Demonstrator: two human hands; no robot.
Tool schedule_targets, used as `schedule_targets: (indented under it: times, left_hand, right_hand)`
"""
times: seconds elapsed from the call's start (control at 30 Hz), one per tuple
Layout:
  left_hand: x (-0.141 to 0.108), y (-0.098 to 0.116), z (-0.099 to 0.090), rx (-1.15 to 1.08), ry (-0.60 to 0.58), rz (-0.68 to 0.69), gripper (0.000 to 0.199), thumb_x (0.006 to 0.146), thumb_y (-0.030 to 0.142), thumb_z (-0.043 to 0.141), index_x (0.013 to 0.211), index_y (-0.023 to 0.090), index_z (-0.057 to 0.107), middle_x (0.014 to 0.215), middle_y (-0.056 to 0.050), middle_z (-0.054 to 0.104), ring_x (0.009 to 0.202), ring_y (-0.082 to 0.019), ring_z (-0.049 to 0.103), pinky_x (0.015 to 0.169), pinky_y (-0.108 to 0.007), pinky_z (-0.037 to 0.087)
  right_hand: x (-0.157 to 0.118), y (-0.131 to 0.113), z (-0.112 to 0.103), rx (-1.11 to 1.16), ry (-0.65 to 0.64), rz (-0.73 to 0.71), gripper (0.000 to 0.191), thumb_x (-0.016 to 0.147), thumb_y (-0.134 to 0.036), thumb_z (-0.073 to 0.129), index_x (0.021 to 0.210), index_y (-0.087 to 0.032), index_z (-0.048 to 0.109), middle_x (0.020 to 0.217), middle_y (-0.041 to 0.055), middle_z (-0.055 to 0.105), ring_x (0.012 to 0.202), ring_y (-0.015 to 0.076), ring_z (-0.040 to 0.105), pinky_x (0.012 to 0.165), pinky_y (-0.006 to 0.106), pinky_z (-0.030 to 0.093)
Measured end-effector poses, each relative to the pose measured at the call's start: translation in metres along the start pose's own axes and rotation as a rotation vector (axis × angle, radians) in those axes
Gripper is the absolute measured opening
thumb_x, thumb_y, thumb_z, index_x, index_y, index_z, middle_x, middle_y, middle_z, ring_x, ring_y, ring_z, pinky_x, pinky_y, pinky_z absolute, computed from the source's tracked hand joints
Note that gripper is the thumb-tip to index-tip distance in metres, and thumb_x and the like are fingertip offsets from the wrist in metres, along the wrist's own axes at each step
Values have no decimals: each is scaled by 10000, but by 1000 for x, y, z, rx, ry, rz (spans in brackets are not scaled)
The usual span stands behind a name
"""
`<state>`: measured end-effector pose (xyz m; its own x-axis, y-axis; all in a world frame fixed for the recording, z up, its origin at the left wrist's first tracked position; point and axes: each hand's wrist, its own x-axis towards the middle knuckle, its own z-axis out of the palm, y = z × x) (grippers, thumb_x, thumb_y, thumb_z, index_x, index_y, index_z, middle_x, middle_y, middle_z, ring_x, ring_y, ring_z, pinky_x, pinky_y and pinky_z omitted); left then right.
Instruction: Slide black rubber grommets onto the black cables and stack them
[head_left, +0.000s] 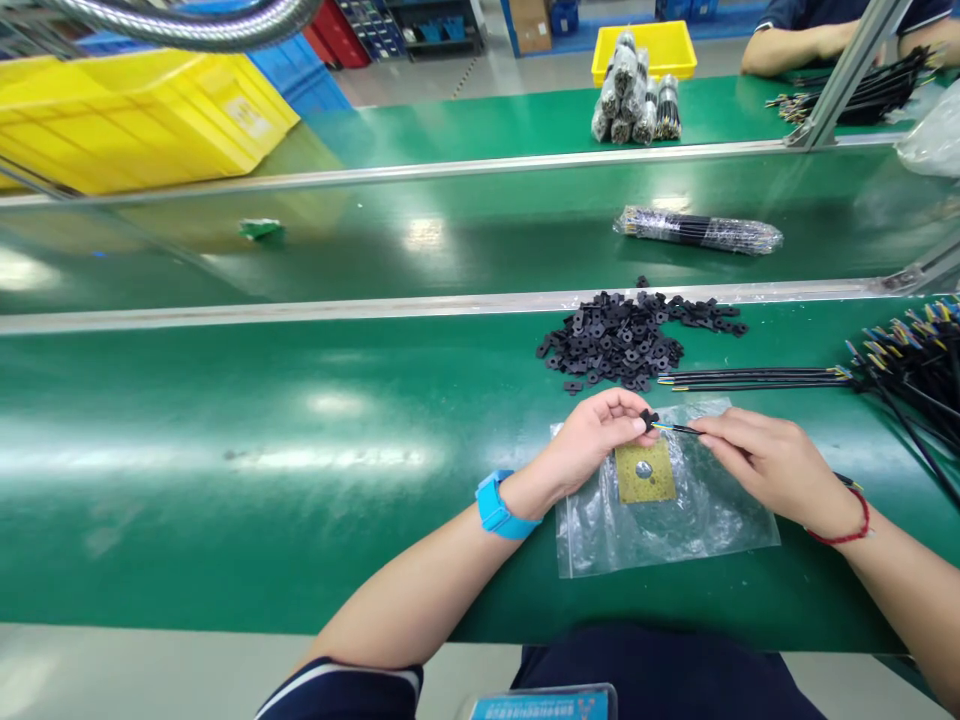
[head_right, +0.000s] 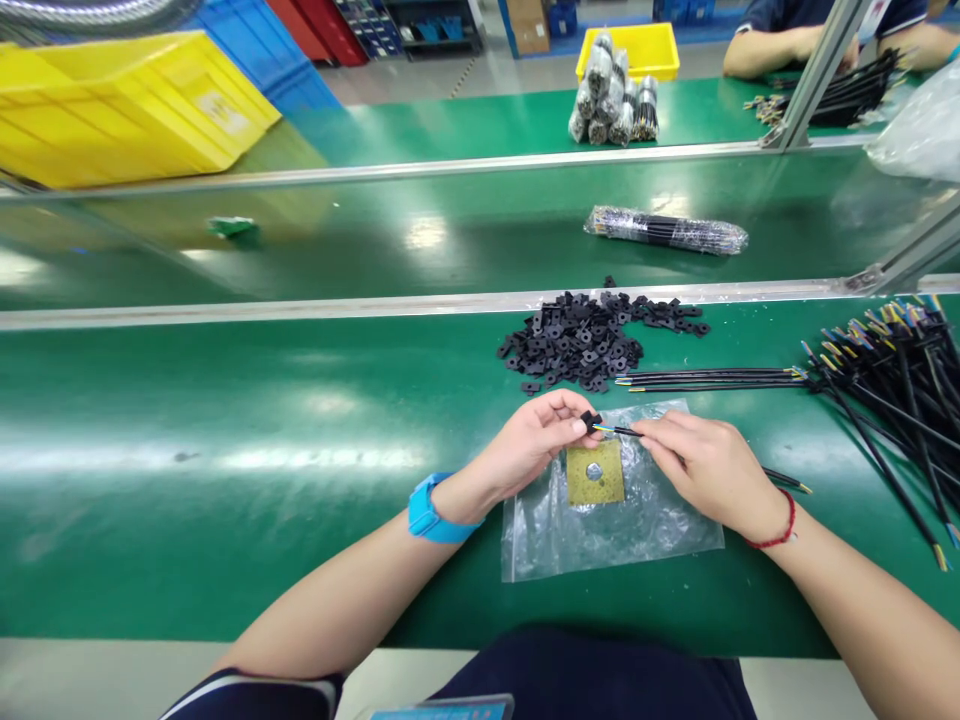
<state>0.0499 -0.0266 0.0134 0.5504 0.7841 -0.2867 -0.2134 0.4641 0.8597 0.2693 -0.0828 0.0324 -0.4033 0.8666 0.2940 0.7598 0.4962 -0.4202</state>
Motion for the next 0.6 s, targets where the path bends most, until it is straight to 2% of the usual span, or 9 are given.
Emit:
schedule_targets:
  times: [0.17, 0.4, 0.5, 0.6]
  left_hand:
    - [-2, -2, 4, 95, -20, -6, 282, 648, 234, 756, 816, 129, 555, 691, 13, 621, 657, -92, 602, 688, -249, 474]
    - [-7, -3, 13, 86, -36, -15, 290, 649, 273, 742, 784, 137, 524, 622, 23, 589, 575, -85, 561, 618, -245, 460]
    - [-9, -5, 15, 168, -24, 15, 262, 657, 256, 726, 795, 142, 536, 666, 17, 588, 608, -91, 565, 626, -247, 461]
    - [-12, -5, 16, 338, -25, 106, 199, 688, 238, 691, 812, 147, 564, 752, -7, 606, 676, -104, 564, 658, -252, 467]
  right_hand:
    - [-1, -3, 4, -15, -30, 9, 216, 935, -251, 439, 1037, -197, 621, 847, 33, 666, 738, 135, 621, 665, 265, 485]
    - [0, -10, 5, -73, -33, -33, 243, 949, -281, 392, 947, -179, 613, 753, 34, 622, 650, 131, 572, 603, 258, 442]
    - [1, -15, 0, 27, -149, 9, 305, 963, -300, 337, 864, -185, 602, 694, 21, 595, 611, 124, 544, 574, 250, 415]
    - [2, -19, -4, 221, -267, 99, 335, 964, -329, 341, 758, -191, 566, 614, -8, 540, 555, 106, 489, 541, 229, 384]
